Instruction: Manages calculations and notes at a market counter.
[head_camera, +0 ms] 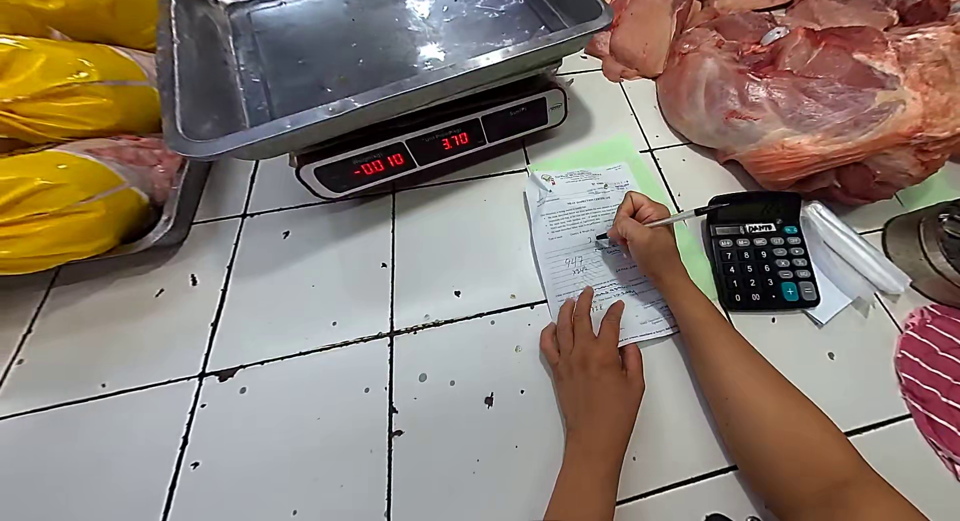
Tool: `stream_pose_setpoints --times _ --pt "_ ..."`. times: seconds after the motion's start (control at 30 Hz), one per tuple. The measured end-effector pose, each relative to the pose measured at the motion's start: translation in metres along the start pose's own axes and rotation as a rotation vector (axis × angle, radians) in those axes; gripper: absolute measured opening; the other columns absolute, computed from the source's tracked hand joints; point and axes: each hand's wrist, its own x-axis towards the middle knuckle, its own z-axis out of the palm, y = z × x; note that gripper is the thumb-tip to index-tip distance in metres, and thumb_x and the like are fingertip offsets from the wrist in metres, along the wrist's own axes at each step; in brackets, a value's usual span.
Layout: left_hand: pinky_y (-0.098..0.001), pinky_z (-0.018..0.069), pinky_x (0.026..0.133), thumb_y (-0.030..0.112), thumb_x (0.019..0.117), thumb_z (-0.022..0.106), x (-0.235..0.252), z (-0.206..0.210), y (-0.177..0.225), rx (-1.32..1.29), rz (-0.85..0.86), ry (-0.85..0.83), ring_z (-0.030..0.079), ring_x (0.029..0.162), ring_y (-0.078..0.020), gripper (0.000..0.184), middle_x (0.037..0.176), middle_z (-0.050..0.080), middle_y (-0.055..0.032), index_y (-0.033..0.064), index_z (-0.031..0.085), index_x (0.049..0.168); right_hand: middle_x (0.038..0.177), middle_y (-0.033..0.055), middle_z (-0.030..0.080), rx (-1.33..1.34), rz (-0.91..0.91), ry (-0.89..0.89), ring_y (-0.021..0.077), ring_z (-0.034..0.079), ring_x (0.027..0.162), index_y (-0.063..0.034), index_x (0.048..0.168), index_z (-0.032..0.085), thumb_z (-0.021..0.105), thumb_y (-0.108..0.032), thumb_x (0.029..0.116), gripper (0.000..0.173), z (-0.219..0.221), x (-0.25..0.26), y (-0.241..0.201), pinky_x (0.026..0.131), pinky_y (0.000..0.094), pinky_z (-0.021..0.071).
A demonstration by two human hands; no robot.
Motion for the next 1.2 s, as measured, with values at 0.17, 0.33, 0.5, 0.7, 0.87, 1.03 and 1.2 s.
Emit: stream_pose_setpoints --times 0.17,0.33,0.5,0.7,0.87,1.03,1.2 --pt "-0.0712 0.0274 0.111 0.028 0.0884 0.064 -0.003 0.002 0.003 -0.015 0.066 -0.030 0.052 0.137 -0.0432 0.033 0.145 0.061 -0.0132 0.0239 0.078 0.119 0.078 0.0000 0.055 -0.174 -0.019 0.082 0.0035 0.049 0.058 -0.0095 0.105 0.057 0.058 -0.013 0.0986 0.007 -0.004 -0.001 0.003 0.052 0.0178 0.0414" --pt "-0.0742 0.0248 0.111 0.030 0.0889 0.065 -0.002 0.003 0.003 -0.012 0.052 -0.061 0.052 0.137 -0.0432 0.036 0.144 0.062 -0.0124 0.0224 0.077 0.122 0.113 0.0122 0.067 -0.331 -0.231 0.050 0.0101 0.060 0.079 -0.0010 0.124 0.065 0.049 0.003 0.1005 0.029 -0.006 0.002 0.010 0.069 0.0234 0.0516" --pt "-0.0726 0.0237 0.113 0.032 0.0897 0.063 -0.001 0.004 0.002 0.037 0.039 -0.086 0.051 0.139 -0.0400 0.043 0.148 0.058 -0.0117 0.0227 0.072 0.131 0.071 0.0048 0.058 -0.557 -0.132 -0.024 0.0153 0.051 0.056 -0.0030 0.101 0.067 0.052 -0.028 0.1067 0.030 0.003 -0.002 -0.006 0.052 0.0353 0.0441" --pt "-0.0750 0.0251 0.111 0.029 0.0863 0.064 -0.001 0.004 0.004 0.053 0.053 -0.080 0.053 0.137 -0.0418 0.040 0.144 0.062 -0.0121 0.0212 0.076 0.124 0.076 0.0107 0.066 -0.970 0.273 -0.413 0.0305 0.066 0.078 -0.0075 0.090 0.069 0.075 -0.059 0.0860 0.052 0.023 -0.008 -0.041 0.068 0.0524 0.0498" --pt "-0.0745 0.0251 0.111 0.030 0.0886 0.063 -0.001 0.004 0.003 0.057 0.044 -0.081 0.053 0.137 -0.0410 0.041 0.146 0.060 -0.0113 0.0239 0.074 0.128 0.068 0.0064 0.060 -0.726 0.230 -0.415 0.0196 0.058 0.064 -0.0047 0.086 0.069 0.072 -0.033 0.0969 0.031 0.011 -0.003 -0.031 0.063 0.0411 0.0476" --pt "-0.0718 0.0222 0.114 0.031 0.0915 0.060 -0.001 0.002 0.005 0.068 0.029 -0.127 0.049 0.141 -0.0400 0.045 0.151 0.055 -0.0103 0.0242 0.069 0.136 0.075 -0.0049 0.068 0.130 0.077 0.024 0.0009 0.063 0.059 -0.0089 0.102 0.062 0.067 -0.010 0.0987 0.006 -0.007 0.004 0.003 0.057 0.0180 0.0561" --pt "-0.0713 0.0227 0.114 0.031 0.0908 0.061 -0.001 0.002 0.005 0.090 0.034 -0.124 0.050 0.140 -0.0399 0.046 0.151 0.056 -0.0101 0.0241 0.069 0.136 0.077 -0.0044 0.065 0.199 0.002 0.139 -0.0009 0.055 0.058 -0.0148 0.095 0.057 0.066 -0.010 0.0964 0.010 -0.011 0.005 0.010 0.053 0.0127 0.0447"
